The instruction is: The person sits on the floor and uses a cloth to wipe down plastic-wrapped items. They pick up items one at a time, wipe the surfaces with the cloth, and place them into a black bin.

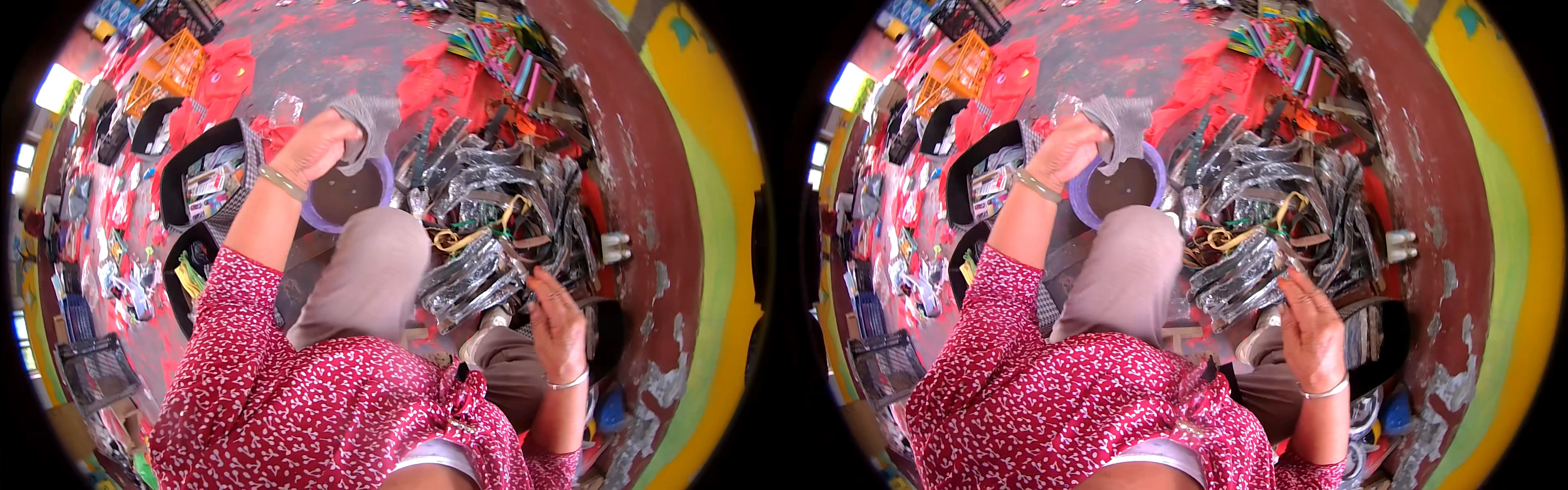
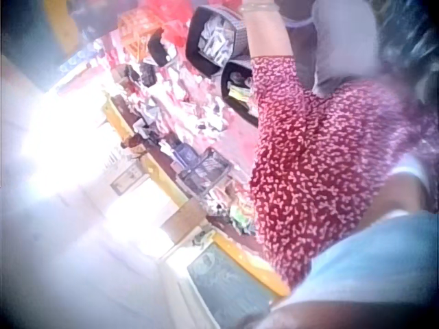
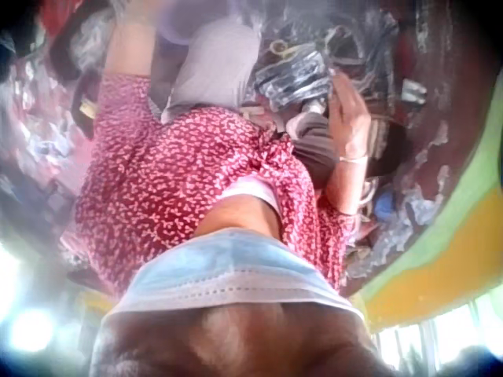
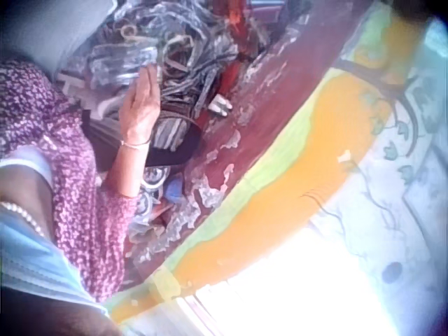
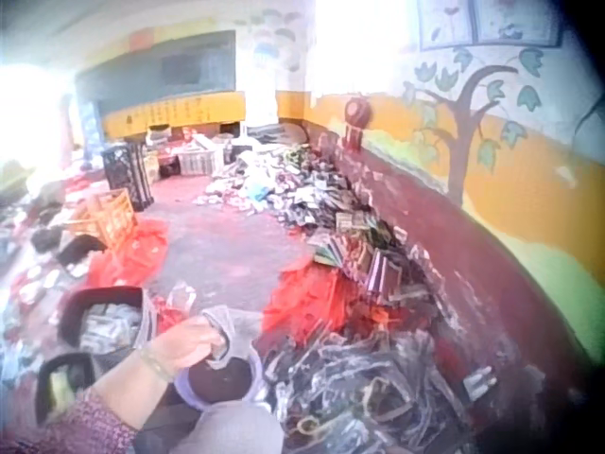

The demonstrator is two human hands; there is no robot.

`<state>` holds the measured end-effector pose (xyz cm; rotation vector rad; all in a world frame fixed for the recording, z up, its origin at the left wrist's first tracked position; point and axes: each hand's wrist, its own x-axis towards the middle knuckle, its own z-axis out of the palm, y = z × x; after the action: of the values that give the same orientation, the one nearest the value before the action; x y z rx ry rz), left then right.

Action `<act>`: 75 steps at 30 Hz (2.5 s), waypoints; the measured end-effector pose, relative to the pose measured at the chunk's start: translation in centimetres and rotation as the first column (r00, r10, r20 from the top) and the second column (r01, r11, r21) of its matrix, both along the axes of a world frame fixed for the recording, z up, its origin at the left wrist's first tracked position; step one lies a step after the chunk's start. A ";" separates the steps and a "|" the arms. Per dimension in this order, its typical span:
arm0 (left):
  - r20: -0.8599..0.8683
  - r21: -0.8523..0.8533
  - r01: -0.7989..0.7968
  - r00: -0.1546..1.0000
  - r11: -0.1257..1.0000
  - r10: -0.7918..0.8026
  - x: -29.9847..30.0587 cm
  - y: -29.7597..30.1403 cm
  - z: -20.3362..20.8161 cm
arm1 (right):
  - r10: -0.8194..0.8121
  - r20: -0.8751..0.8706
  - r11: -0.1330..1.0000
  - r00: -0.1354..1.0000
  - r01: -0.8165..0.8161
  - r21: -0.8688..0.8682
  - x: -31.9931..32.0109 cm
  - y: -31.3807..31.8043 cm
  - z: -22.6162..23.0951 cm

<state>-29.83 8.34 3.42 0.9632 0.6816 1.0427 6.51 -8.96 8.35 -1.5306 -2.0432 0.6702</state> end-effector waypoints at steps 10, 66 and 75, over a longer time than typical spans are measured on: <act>-0.962 -0.240 -0.091 0.154 0.967 -0.225 -9.1 2.5 -20.5 | 0.049 0.107 0.956 0.993 -0.015 -0.294 -0.8 2.8 -11.6; 0.453 -0.641 -0.454 0.426 0.619 0.783 -9.2 -1.2 -24.8 | 0.061 0.303 0.978 0.951 0.004 -0.210 0.2 5.5 -13.7; 0.381 -0.660 -0.512 0.404 0.551 0.832 -7.3 -1.2 -20.3 | 0.087 0.315 0.988 0.945 -0.041 -0.150 0.2 5.2 -13.8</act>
<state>-37.08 7.16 -16.89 -0.2422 0.6662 1.7662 6.69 -3.74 -5.41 -1.7571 -2.3363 0.6357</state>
